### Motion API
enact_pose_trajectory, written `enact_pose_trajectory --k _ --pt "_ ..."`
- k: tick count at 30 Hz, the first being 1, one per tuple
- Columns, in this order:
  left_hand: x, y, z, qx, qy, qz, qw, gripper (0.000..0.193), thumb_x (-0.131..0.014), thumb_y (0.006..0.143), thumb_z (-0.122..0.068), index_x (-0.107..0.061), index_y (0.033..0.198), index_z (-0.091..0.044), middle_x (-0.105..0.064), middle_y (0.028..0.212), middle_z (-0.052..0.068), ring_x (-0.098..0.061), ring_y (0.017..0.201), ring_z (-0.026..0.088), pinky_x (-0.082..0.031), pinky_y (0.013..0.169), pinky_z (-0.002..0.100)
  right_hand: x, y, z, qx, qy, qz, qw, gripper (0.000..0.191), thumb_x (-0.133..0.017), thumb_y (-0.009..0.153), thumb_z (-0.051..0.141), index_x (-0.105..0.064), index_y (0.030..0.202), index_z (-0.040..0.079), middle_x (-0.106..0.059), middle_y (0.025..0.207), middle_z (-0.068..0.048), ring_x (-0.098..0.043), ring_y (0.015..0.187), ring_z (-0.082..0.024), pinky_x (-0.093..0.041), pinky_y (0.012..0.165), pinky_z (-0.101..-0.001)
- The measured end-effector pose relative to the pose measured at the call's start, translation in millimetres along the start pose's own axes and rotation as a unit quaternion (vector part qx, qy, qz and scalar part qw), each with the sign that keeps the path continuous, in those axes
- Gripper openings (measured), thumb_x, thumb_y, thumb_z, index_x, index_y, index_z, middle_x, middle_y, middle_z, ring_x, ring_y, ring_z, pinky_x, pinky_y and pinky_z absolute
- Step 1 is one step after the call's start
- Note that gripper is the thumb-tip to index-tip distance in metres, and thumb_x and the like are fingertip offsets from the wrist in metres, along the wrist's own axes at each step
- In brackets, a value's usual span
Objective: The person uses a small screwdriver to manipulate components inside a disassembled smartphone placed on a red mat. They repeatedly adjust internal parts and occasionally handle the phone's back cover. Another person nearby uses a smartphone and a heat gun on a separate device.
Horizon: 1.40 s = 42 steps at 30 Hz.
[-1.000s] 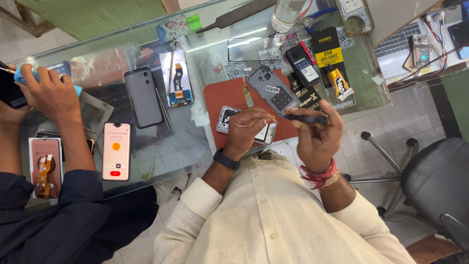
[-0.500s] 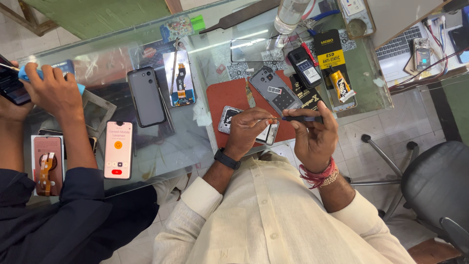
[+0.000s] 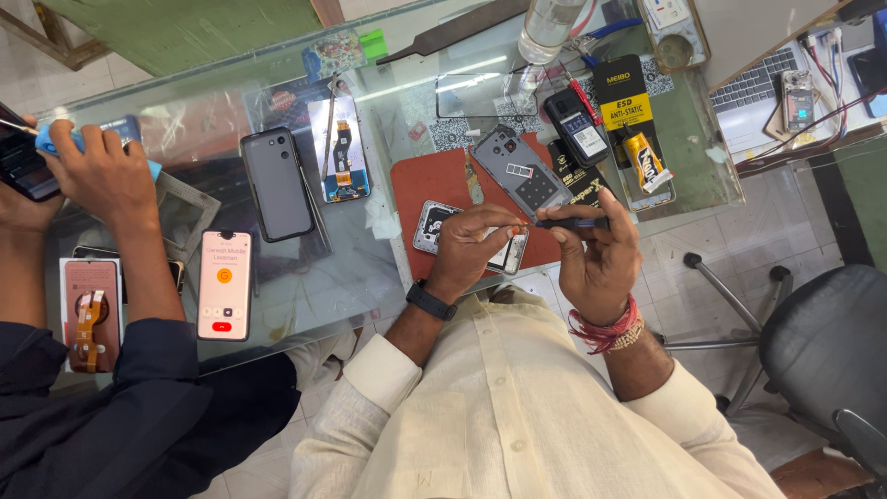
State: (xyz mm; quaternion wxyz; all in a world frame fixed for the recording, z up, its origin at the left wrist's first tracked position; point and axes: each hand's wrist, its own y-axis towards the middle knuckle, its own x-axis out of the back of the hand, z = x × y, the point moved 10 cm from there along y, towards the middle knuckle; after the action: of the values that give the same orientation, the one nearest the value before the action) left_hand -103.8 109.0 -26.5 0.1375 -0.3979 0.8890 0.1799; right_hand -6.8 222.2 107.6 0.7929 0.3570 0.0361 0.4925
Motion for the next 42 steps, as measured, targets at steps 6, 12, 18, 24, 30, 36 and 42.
enact_pose_trajectory --k 6,12,18,24,30,36,42 --pt "-1.4 1.0 -1.0 0.000 0.004 0.001 1.000 0.012 -0.068 0.099 0.003 -0.074 0.110 0.000 -0.073 0.109 0.010 -0.069 0.102 0.014 -0.057 0.093 0.029 1.4 2.0 -0.5 0.000 -0.010 -0.005 1.000 0.060 -0.061 0.106 -0.008 -0.027 0.155 0.001 -0.071 0.115 -0.024 -0.075 0.108 -0.027 -0.064 0.090 -0.0323" --pt "-0.9 1.3 -0.2 0.014 0.009 -0.006 1.000 0.015 -0.069 0.098 0.001 -0.074 0.112 0.000 -0.074 0.111 0.011 -0.070 0.104 0.015 -0.058 0.094 0.030 2.8 -0.6 -2.0 0.003 0.000 -0.014 1.000 0.062 -0.060 0.107 -0.009 -0.025 0.157 0.003 -0.070 0.116 -0.023 -0.075 0.110 -0.027 -0.064 0.089 -0.0322" --pt "-0.3 1.5 -0.8 0.007 0.021 -0.009 1.000 0.015 -0.070 0.098 0.000 -0.074 0.113 -0.001 -0.075 0.110 0.011 -0.070 0.104 0.015 -0.058 0.093 0.029 6.2 -4.1 -8.1 -0.010 0.006 -0.027 1.000 0.061 -0.059 0.108 -0.008 -0.025 0.158 0.004 -0.069 0.118 -0.023 -0.074 0.105 -0.026 -0.064 0.088 -0.0316" --pt "1.9 0.8 2.2 0.006 0.032 -0.019 0.999 0.012 -0.072 0.098 -0.001 -0.075 0.110 -0.001 -0.075 0.108 0.010 -0.070 0.101 0.013 -0.056 0.089 0.028 4.4 -4.1 -9.1 -0.011 0.021 -0.030 0.999 0.061 -0.058 0.109 -0.008 -0.024 0.159 0.004 -0.069 0.119 -0.023 -0.074 0.105 -0.026 -0.063 0.090 -0.0318" --pt "3.7 0.2 1.9 0.006 0.060 -0.026 0.998 0.010 -0.072 0.097 -0.001 -0.076 0.106 -0.001 -0.075 0.105 0.009 -0.069 0.096 0.012 -0.056 0.084 0.026 0.1 -1.8 -6.0 0.000 0.016 -0.014 1.000 0.061 -0.058 0.108 -0.009 -0.024 0.158 0.003 -0.069 0.118 -0.024 -0.074 0.110 -0.027 -0.063 0.089 -0.0316" --pt "2.9 0.3 0.4 0.002 0.064 -0.024 0.998 0.010 -0.072 0.097 0.000 -0.076 0.106 -0.001 -0.075 0.104 0.008 -0.069 0.096 0.012 -0.056 0.085 0.027 -0.2 -0.7 -4.9 0.000 0.009 -0.011 1.000 0.062 -0.058 0.107 -0.010 -0.025 0.158 0.003 -0.070 0.117 -0.024 -0.074 0.109 -0.026 -0.064 0.089 -0.0316" --pt "1.9 1.1 0.6 0.003 0.059 -0.024 0.998 0.010 -0.072 0.097 -0.001 -0.076 0.107 -0.002 -0.075 0.106 0.009 -0.070 0.099 0.013 -0.057 0.087 0.027 1.1 -0.9 -7.4 -0.013 0.013 -0.014 1.000 0.061 -0.059 0.108 -0.007 -0.025 0.157 0.002 -0.070 0.116 -0.023 -0.075 0.108 -0.026 -0.063 0.085 -0.0302"
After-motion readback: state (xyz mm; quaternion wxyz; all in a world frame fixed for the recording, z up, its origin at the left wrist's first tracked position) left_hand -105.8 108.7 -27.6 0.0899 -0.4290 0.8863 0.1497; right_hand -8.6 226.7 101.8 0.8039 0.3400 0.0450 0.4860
